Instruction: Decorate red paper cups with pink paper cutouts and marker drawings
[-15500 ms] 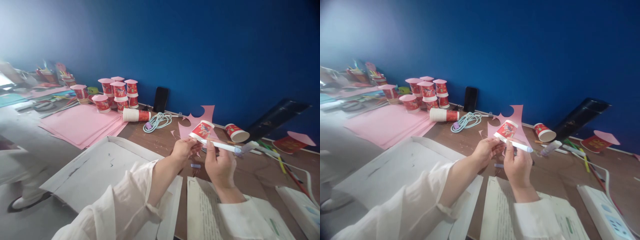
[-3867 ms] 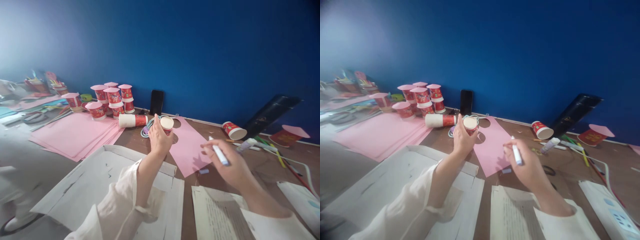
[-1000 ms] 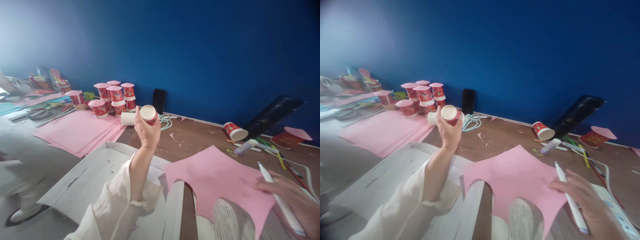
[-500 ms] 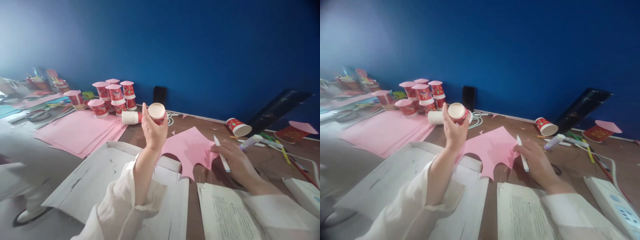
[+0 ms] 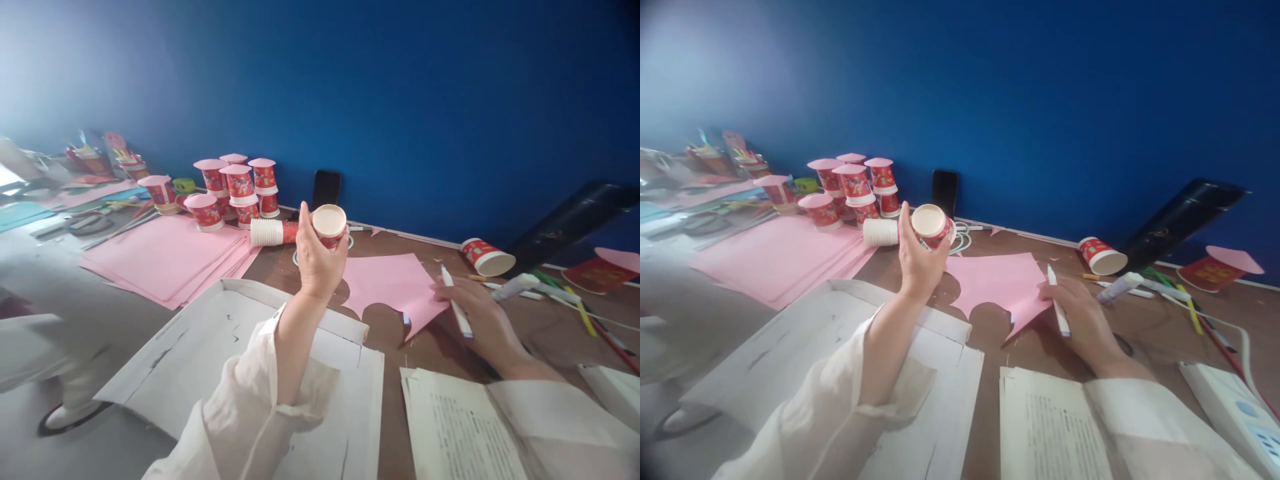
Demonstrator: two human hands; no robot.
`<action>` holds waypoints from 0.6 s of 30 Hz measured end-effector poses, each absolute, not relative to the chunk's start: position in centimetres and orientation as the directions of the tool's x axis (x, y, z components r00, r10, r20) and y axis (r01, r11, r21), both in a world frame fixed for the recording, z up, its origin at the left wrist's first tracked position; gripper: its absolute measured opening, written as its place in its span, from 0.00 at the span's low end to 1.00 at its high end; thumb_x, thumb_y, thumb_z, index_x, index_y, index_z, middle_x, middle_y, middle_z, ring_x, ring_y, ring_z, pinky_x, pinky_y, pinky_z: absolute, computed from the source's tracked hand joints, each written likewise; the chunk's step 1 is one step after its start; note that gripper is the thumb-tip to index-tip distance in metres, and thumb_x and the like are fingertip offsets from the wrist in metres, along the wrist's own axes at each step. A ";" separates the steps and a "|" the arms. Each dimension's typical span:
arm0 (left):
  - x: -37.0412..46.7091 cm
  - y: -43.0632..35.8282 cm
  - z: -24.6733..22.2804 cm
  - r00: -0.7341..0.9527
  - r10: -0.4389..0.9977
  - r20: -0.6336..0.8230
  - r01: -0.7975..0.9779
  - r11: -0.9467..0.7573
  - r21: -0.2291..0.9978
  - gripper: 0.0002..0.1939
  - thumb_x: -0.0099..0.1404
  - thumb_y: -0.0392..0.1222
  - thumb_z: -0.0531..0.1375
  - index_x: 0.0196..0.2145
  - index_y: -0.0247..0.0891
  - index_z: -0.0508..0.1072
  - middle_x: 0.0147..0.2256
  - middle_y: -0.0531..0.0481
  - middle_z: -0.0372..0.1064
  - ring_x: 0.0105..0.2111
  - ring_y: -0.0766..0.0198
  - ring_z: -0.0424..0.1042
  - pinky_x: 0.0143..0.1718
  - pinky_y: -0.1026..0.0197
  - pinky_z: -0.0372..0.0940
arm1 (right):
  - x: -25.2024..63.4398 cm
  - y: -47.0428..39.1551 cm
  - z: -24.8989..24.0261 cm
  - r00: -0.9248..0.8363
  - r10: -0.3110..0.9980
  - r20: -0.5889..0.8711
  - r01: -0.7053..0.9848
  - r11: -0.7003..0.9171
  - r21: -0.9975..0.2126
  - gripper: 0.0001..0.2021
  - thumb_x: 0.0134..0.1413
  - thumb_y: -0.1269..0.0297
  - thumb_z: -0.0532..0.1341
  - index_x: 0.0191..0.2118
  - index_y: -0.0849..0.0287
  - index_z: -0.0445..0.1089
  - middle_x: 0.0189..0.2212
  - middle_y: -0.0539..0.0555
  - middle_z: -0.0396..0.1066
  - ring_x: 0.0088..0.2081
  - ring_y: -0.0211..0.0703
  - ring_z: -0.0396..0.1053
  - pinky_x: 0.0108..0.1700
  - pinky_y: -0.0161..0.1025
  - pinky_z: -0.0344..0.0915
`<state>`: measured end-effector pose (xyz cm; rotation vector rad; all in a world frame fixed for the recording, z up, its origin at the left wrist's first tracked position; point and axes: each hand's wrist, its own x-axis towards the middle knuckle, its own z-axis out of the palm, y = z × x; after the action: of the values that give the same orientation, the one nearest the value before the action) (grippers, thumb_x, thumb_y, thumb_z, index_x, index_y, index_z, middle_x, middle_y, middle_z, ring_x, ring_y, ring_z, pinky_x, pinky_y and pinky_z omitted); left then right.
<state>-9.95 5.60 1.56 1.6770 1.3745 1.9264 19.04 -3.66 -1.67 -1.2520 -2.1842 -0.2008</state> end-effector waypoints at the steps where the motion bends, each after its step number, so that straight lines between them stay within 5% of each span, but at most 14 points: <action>1: -9.9 5.5 1.6 -0.296 0.712 0.637 0.366 -0.531 0.764 0.46 0.58 0.41 0.65 0.67 0.39 0.45 0.66 0.36 0.51 0.67 0.47 0.49 0.66 0.46 0.49 | 19.4 -4.0 -1.8 -0.389 0.736 0.555 0.811 0.559 -0.174 0.11 0.53 0.66 0.62 0.44 0.53 0.70 0.48 0.58 0.72 0.52 0.55 0.69 0.51 0.52 0.66; 7: -9.4 5.0 1.7 -0.153 0.814 0.561 0.301 -0.502 0.811 0.45 0.56 0.43 0.66 0.66 0.42 0.48 0.63 0.39 0.57 0.64 0.49 0.56 0.62 0.49 0.55 | 21.4 -6.9 -2.5 -0.435 0.756 0.488 0.789 0.582 -0.199 0.16 0.59 0.70 0.55 0.52 0.49 0.67 0.54 0.56 0.70 0.59 0.54 0.64 0.58 0.56 0.63; 12: -9.7 5.1 1.5 0.046 0.896 0.442 0.366 -0.426 0.827 0.41 0.51 0.44 0.68 0.61 0.41 0.59 0.58 0.40 0.64 0.59 0.46 0.62 0.59 0.46 0.58 | 20.2 -8.9 -0.4 -0.304 0.822 0.482 0.892 0.423 -0.160 0.17 0.55 0.64 0.58 0.51 0.48 0.68 0.54 0.55 0.72 0.57 0.59 0.67 0.58 0.61 0.63; 15: -10.1 5.3 1.4 0.127 0.924 0.361 0.390 -0.381 0.838 0.30 0.51 0.45 0.68 0.51 0.41 0.68 0.49 0.44 0.71 0.51 0.48 0.68 0.52 0.48 0.63 | 17.3 -8.7 1.9 0.153 0.754 0.638 0.890 0.175 -0.421 0.16 0.53 0.65 0.57 0.48 0.52 0.70 0.49 0.56 0.75 0.52 0.57 0.72 0.54 0.58 0.67; 18: -10.4 5.4 1.2 0.170 0.935 0.313 0.394 -0.355 0.848 0.26 0.50 0.45 0.68 0.47 0.41 0.69 0.44 0.46 0.72 0.46 0.51 0.70 0.47 0.51 0.65 | 13.4 -7.2 3.8 0.437 0.680 0.590 0.683 0.176 -0.709 0.11 0.55 0.62 0.60 0.44 0.54 0.71 0.40 0.56 0.77 0.36 0.50 0.77 0.43 0.53 0.73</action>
<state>-10.38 5.39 1.24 1.8450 1.2546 1.1488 13.39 -7.22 3.76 -1.5167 -1.2543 -0.0035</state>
